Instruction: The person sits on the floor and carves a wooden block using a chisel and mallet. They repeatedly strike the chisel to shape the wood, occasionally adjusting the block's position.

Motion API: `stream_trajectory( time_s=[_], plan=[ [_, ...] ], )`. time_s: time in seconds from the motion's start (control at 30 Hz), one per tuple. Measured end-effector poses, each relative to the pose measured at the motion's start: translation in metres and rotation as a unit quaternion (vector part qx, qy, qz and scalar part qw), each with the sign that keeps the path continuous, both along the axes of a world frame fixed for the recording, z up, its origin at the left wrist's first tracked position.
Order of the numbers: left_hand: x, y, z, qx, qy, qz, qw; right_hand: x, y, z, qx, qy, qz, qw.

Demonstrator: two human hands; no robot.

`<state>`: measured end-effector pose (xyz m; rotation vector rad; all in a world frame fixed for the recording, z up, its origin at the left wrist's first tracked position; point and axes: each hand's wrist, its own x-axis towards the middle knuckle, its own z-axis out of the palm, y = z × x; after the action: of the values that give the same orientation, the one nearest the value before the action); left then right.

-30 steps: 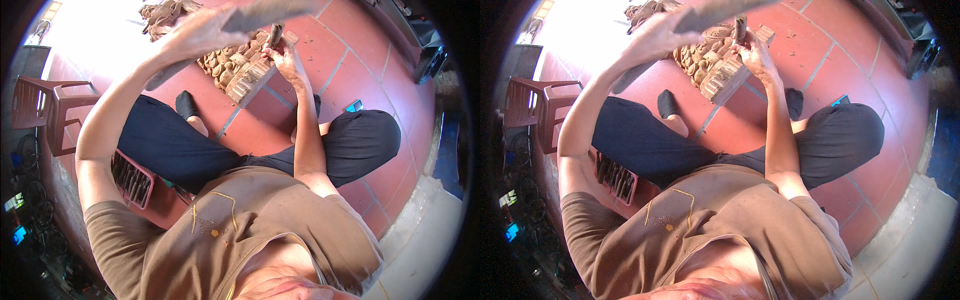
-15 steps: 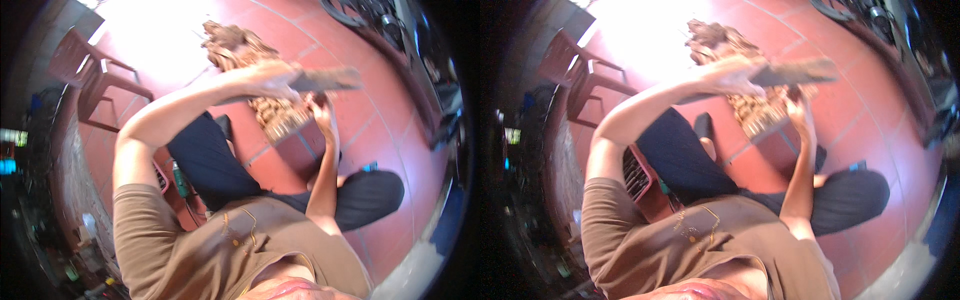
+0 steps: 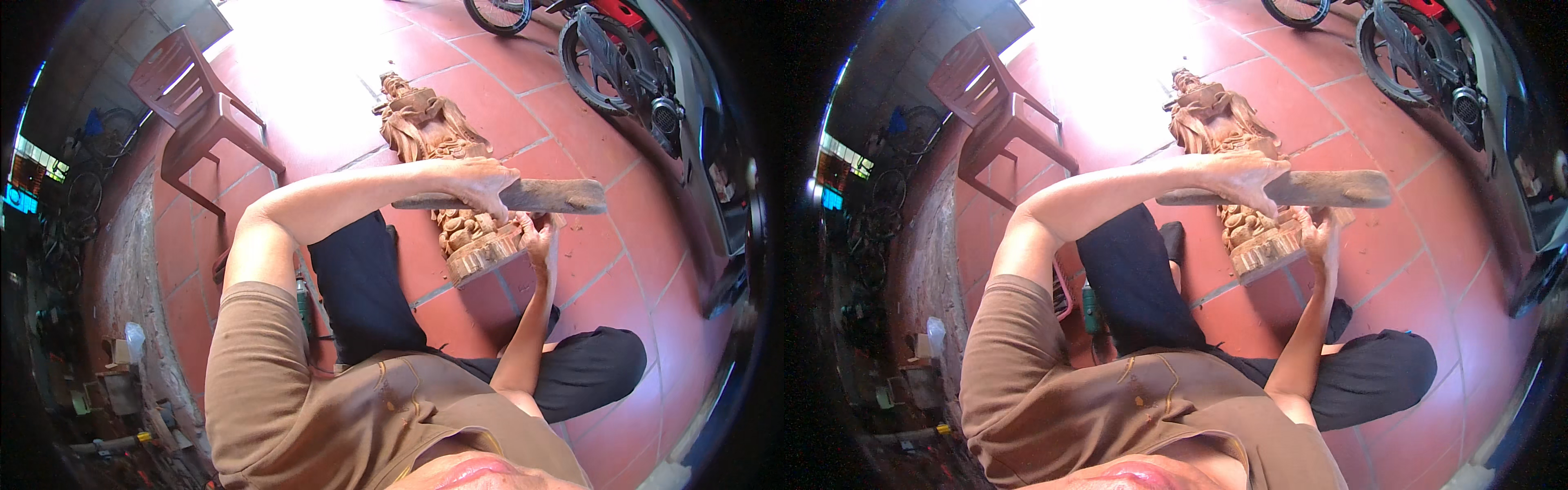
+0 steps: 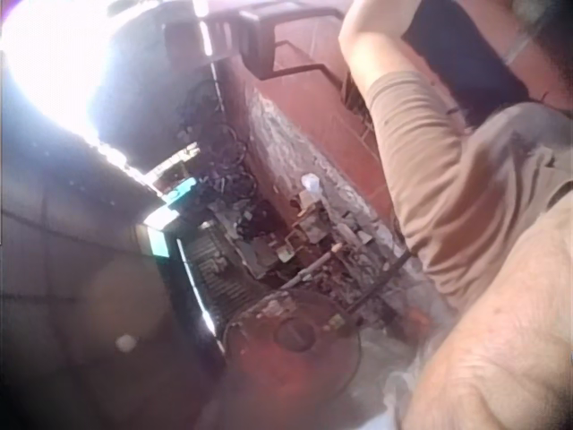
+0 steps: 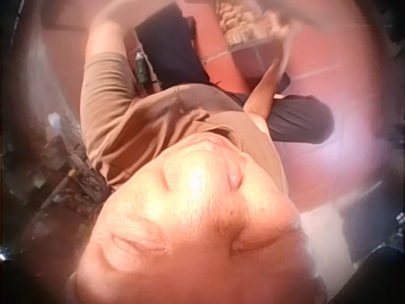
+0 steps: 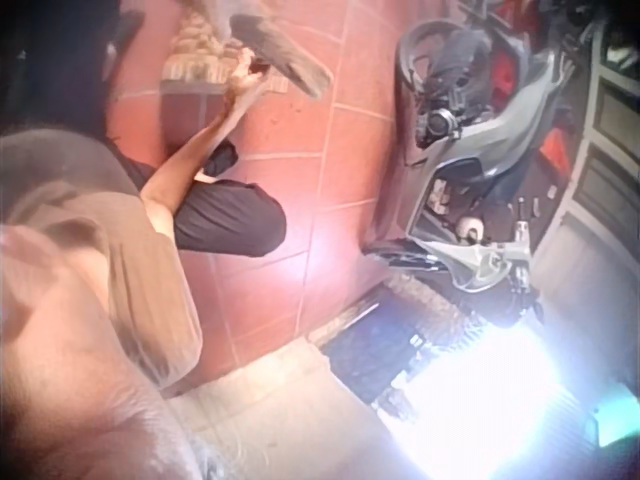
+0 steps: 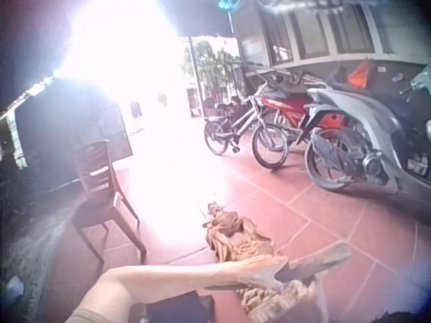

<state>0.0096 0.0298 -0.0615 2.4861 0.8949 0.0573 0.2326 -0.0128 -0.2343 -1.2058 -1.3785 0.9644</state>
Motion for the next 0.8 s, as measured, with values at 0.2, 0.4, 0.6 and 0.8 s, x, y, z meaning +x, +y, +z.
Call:
stream_trajectory(
  time_s=[0.2,0.4,0.6,0.8],
  plan=[
    [0.005,-0.002,0.006,-0.044,-0.008,0.016,0.999,-0.008,0.004,0.008,-0.023,0.134,-0.007,0.991],
    [0.012,0.011,-0.003,-0.042,-0.018,-0.005,0.999,-0.007,0.009,0.022,-0.077,0.17,-0.056,0.981],
    [0.014,0.012,0.003,-0.029,0.014,-0.029,0.999,-0.008,0.005,0.029,-0.086,0.166,-0.066,0.98],
    [0.009,0.02,-0.003,-0.032,0.007,-0.044,0.998,-0.002,0.008,0.023,-0.091,0.142,-0.034,0.985]
  ],
)
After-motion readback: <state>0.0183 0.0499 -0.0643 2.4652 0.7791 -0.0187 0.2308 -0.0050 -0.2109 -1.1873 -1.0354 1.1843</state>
